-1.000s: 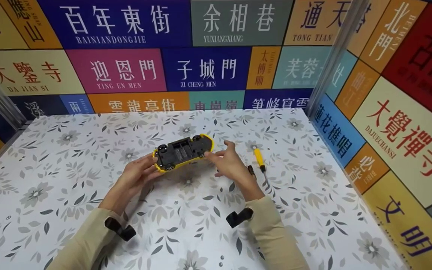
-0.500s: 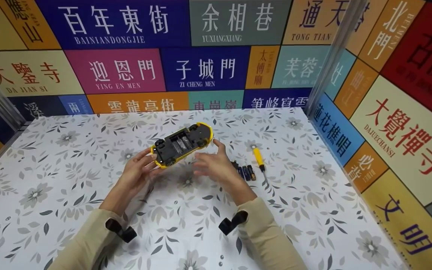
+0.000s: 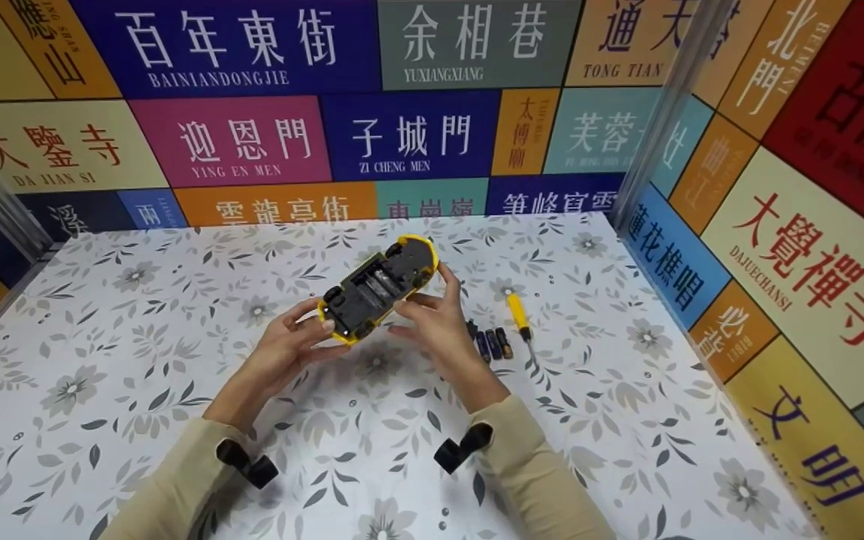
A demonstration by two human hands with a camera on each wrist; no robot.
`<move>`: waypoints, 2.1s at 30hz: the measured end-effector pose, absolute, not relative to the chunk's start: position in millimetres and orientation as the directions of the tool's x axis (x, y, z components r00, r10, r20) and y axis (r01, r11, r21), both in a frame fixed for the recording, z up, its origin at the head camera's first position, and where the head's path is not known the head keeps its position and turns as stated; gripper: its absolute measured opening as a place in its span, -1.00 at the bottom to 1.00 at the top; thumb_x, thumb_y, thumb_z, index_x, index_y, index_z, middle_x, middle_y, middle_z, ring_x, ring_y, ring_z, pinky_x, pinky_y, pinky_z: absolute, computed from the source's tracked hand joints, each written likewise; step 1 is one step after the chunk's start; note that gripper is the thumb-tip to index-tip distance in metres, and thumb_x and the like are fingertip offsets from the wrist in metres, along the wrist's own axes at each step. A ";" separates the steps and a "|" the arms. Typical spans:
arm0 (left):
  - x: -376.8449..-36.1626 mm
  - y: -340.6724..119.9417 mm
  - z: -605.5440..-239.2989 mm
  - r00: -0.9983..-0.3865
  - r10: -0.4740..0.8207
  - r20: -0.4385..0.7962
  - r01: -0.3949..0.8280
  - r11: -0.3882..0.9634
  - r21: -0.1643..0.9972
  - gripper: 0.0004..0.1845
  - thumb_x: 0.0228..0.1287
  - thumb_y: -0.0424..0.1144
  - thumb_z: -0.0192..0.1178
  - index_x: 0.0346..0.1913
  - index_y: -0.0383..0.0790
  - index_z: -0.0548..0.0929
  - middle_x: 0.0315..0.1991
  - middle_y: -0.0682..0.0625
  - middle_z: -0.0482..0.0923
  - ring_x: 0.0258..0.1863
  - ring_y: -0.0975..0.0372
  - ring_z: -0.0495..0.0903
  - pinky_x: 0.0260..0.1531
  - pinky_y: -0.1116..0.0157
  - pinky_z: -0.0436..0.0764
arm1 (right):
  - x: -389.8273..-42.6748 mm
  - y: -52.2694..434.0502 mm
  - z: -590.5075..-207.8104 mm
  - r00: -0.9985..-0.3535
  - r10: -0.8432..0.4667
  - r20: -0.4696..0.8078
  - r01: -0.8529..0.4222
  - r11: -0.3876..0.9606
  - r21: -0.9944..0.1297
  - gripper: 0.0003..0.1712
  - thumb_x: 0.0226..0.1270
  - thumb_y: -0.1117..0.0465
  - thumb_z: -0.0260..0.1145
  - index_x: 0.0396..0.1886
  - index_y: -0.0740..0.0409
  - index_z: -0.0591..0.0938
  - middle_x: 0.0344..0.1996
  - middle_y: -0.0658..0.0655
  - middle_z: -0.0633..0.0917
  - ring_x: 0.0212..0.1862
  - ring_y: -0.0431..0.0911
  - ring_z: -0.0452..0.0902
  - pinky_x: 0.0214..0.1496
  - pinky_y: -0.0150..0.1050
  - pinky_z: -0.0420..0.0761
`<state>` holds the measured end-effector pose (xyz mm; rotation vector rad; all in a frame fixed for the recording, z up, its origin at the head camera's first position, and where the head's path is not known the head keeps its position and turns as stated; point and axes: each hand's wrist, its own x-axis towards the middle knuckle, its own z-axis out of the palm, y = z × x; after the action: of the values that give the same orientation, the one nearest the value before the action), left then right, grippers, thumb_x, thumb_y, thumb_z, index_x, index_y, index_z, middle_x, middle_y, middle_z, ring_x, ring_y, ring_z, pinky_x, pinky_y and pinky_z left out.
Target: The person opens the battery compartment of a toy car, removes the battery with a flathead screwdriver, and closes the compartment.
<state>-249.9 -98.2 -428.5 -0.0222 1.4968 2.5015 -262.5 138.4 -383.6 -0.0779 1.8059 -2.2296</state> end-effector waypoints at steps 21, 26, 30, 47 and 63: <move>-244.4 -88.3 -430.0 -0.964 0.260 -0.064 -0.133 -0.261 0.956 -0.37 0.23 -0.50 0.28 0.36 -0.35 0.35 -0.20 -0.08 0.60 -0.17 0.04 0.73 -0.04 -0.05 0.74 | -265.4 141.2 -380.7 -0.982 -0.159 -0.107 0.129 -0.140 -0.982 0.05 0.41 0.42 0.16 0.62 -0.30 -0.19 0.20 0.33 0.47 0.03 -0.02 0.61 0.11 0.00 0.73; -243.0 -92.3 -427.4 -0.944 0.320 -0.086 -0.158 -0.205 0.966 -0.40 0.30 -0.41 0.27 0.37 -0.35 0.35 -0.07 -0.20 0.66 -0.09 -0.01 0.73 -0.01 -0.05 0.73 | -267.9 147.5 -378.6 -0.977 -0.177 -0.118 0.135 -0.084 -0.987 0.03 0.40 0.38 0.16 0.62 -0.31 -0.17 0.18 0.31 0.42 0.06 0.02 0.56 0.06 -0.03 0.75; -244.0 -96.4 -424.3 -0.937 0.321 -0.135 -0.203 -0.189 0.961 -0.47 0.42 -0.27 0.19 0.40 -0.28 0.39 0.17 -0.25 0.58 -0.06 0.09 0.72 0.06 -0.07 0.70 | -268.5 150.9 -378.9 -0.970 -0.220 -0.105 0.122 -0.062 -0.991 -0.02 0.41 0.38 0.12 0.62 -0.30 -0.13 0.11 0.26 0.43 -0.04 -0.02 0.57 -0.04 -0.09 0.77; -244.5 -100.5 -419.0 -0.902 0.402 -0.160 -0.256 -0.199 0.946 -0.39 0.52 -0.24 0.03 0.56 -0.05 0.18 0.44 -0.24 0.38 0.13 0.11 0.66 0.20 -0.03 0.62 | -268.7 147.9 -383.2 -0.928 -0.336 -0.159 0.089 0.215 -0.972 0.04 0.25 0.37 0.22 0.61 -0.29 -0.01 0.11 0.32 0.43 -0.12 -0.02 0.62 -0.16 -0.12 0.78; -243.3 -101.3 -422.5 -0.909 0.398 -0.122 -0.207 -0.178 0.962 -0.41 0.51 -0.23 0.07 0.52 -0.19 0.25 0.11 -0.08 0.66 -0.09 0.18 0.74 -0.03 0.06 0.74 | -267.8 146.0 -384.4 -0.897 -0.394 -0.198 0.071 0.315 -0.946 0.07 0.17 0.38 0.25 0.62 -0.22 0.02 0.22 0.41 0.40 -0.04 0.07 0.64 -0.12 -0.07 0.78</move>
<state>-243.3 -101.3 -422.5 0.2187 1.7060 2.1363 -267.8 146.0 -384.4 -0.2877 2.1934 -1.6087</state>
